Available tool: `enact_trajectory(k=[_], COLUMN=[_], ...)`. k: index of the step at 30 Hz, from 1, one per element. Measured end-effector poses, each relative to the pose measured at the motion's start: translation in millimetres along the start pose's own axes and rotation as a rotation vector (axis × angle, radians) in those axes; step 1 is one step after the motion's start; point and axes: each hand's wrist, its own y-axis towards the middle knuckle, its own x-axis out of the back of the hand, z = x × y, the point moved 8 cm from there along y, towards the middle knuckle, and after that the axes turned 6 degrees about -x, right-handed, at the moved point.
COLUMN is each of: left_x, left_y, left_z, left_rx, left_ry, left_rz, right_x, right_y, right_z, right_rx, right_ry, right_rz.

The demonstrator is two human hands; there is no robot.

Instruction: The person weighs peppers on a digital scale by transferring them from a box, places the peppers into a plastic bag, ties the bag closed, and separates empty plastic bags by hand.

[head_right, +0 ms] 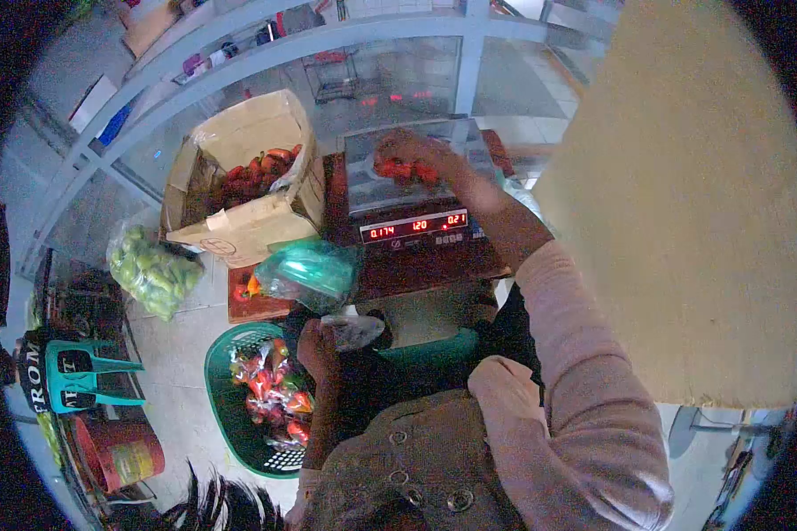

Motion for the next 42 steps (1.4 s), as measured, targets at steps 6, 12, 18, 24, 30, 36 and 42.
enact_trajectory(k=[6,12,18,24,30,36,42], left_x=[-1,-5,-3,-3,5,-6,-2], left_y=[2,3,3,3,1,-2,0], left_z=[-4,0,-4,-7,-16,2,-6], left_rx=[-0.001,-0.039,-0.007,-0.071,-0.08,-0.041,-0.055], left_ry=[0.053,0.058,0.024,0.052,0.001,0.092,0.088], left_rz=[0.034,0.035,0.035,-0.01,-0.031,0.011,-0.005], right_x=[8,28,102,124,103,82,82], right_y=[11,30,0,-42,-47,-18,-24], right_z=[-1,34,24,-1,8,0,-9], right_rx=[-0.3,-0.103,-0.178,-0.332,-0.305,0.02,-0.159], right_ry=[0.4,0.693,0.952,0.978,0.576,0.229,0.2], right_rz=[-0.029,-0.01,-0.212,-0.19,-0.196,-0.193,-0.23])
